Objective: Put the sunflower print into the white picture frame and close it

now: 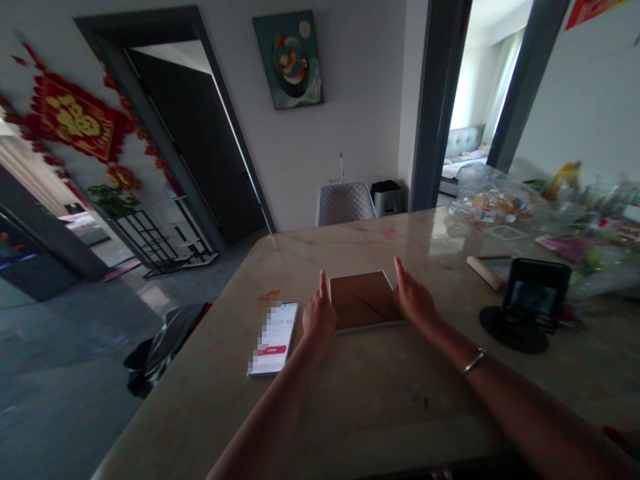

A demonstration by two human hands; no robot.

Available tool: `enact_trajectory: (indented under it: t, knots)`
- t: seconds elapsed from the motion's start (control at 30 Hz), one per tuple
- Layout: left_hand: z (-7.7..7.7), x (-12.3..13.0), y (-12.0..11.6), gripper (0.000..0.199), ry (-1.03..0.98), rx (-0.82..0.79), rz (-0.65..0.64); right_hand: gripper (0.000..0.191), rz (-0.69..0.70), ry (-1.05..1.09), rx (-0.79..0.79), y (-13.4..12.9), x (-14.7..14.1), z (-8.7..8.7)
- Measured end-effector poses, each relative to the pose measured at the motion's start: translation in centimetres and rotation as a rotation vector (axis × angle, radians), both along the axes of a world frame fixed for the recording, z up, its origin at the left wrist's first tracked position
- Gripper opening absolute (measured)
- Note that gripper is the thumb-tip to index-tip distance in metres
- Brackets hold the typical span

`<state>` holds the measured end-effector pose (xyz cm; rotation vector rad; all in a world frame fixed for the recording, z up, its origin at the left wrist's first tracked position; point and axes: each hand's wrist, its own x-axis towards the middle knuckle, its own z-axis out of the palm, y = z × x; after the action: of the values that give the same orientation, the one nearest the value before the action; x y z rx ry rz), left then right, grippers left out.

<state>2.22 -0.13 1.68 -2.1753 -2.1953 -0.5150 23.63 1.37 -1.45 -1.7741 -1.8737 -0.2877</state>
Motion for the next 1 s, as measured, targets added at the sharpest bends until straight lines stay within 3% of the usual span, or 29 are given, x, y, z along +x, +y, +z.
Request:
enact_trajectory:
  t: [0.13,0.27,0.37,0.5,0.6,0.7,0.8,0.9,1.0]
  knots:
    - [0.0,-0.2,-0.2,0.063,-0.036,-0.075,-0.03,0.064,0.077,0.107,-0.103,0.4,0.3,-1.1]
    - [-0.7,-0.3,0.0,0.049,-0.08,-0.099,-0.053,0.056,0.125,0.088,-0.167,0.7,0.1,-1.8]
    - [-1.3,-0.6,0.5,0.05,-0.208,-0.104,-0.028,0.057,0.139,0.082,-0.191,0.6,-0.2,-1.8]
    - [-1.8,-1.2,1.3,0.044,-0.628,-0.134,0.025,0.058,0.187,0.083,-0.198,0.6,-0.1,-1.7]
    - [-1.7,-1.0,1.2,0.032,-1.053,-0.168,-0.021,0.054,0.199,0.14,-0.177,0.6,0.0,-1.8]
    - [-0.9,-0.2,0.5,0.025,-1.437,-0.261,-0.087,0.052,0.209,0.167,-0.167,0.4,-0.5,-1.5]
    - [0.6,0.3,-0.2,0.037,-1.688,-0.352,-0.147,0.045,0.287,0.107,-0.168,-0.3,-1.4,-0.5]
    - [2.1,0.2,-0.8,0.055,-1.698,-0.264,-0.367,0.035,0.445,0.18,-0.235,-1.2,-2.3,1.0]
    - [2.7,0.3,-1.5,0.056,-1.431,-0.135,-0.466,0.038,0.587,0.377,-0.314,-1.8,-2.9,2.1]
